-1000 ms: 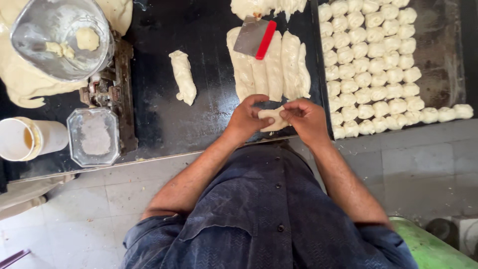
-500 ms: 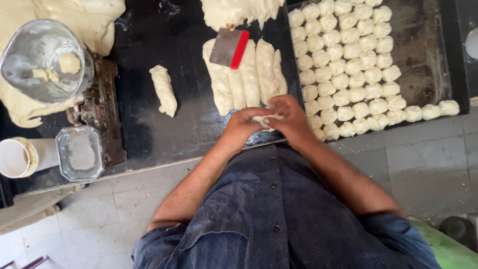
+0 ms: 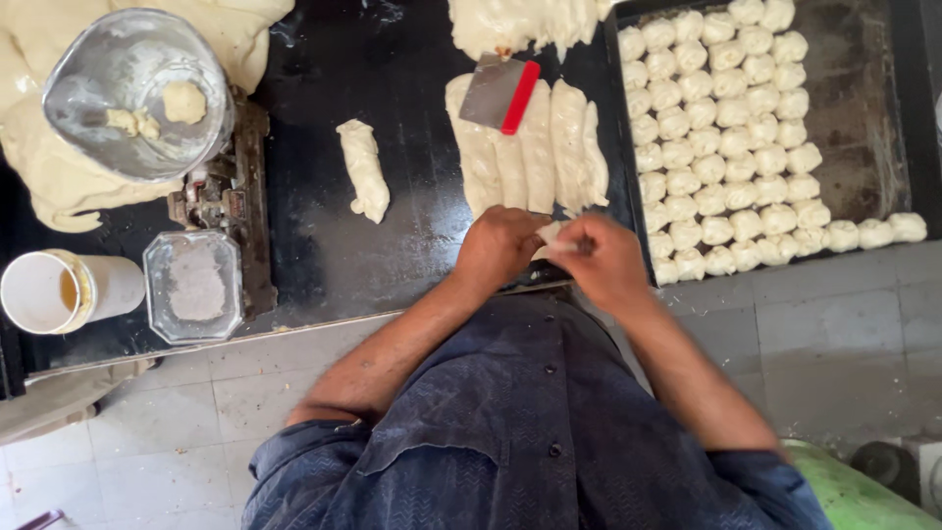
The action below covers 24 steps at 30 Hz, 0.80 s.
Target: The person cuts a long strip of dough into small pieces using a bench scraper, then rolls each piece into a ball and places it on a tray. The process is repeated continuously.
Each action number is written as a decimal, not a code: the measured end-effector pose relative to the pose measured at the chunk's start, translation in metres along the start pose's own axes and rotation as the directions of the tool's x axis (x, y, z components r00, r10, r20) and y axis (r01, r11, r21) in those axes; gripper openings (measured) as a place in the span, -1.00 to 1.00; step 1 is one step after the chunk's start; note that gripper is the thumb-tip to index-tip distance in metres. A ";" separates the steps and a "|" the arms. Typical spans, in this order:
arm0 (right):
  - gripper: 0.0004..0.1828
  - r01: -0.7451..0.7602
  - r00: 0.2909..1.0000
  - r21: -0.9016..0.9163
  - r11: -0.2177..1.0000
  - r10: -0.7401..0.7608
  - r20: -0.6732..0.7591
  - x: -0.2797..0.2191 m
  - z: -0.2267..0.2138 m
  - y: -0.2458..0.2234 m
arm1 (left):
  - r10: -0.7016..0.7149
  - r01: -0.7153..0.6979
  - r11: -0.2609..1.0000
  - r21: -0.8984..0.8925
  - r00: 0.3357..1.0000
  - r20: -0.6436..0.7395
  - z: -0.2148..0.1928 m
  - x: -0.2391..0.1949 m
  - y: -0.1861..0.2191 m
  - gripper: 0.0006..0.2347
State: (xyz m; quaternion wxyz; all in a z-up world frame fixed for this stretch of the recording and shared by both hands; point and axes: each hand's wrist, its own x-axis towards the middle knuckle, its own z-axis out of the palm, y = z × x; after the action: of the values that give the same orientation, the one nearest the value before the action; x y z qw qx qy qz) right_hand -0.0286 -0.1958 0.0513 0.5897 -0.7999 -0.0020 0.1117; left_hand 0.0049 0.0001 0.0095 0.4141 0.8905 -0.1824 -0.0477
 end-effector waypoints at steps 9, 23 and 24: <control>-0.75 -0.285 0.926 0.553 0.783 0.374 -0.052 0.042 -0.042 0.055 | -0.056 0.055 0.983 -0.176 0.998 0.005 0.006 -0.007 -0.005 -0.51; -0.74 0.606 0.754 -0.445 0.660 -0.655 0.054 0.015 -0.041 0.000 | -0.481 0.561 0.493 -0.665 0.813 0.328 0.011 0.023 0.044 -0.63; -0.68 0.689 0.674 -0.459 0.561 -0.728 0.122 0.008 -0.038 -0.001 | -0.482 0.588 0.395 -0.706 0.787 0.385 0.011 0.024 0.039 -0.63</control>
State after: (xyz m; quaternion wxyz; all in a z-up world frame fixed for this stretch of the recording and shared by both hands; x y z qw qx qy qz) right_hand -0.0134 -0.2304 0.0618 0.3722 -0.8520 -0.3259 -0.1713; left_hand 0.0133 -0.0395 0.0338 0.7167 0.6125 0.1308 -0.3068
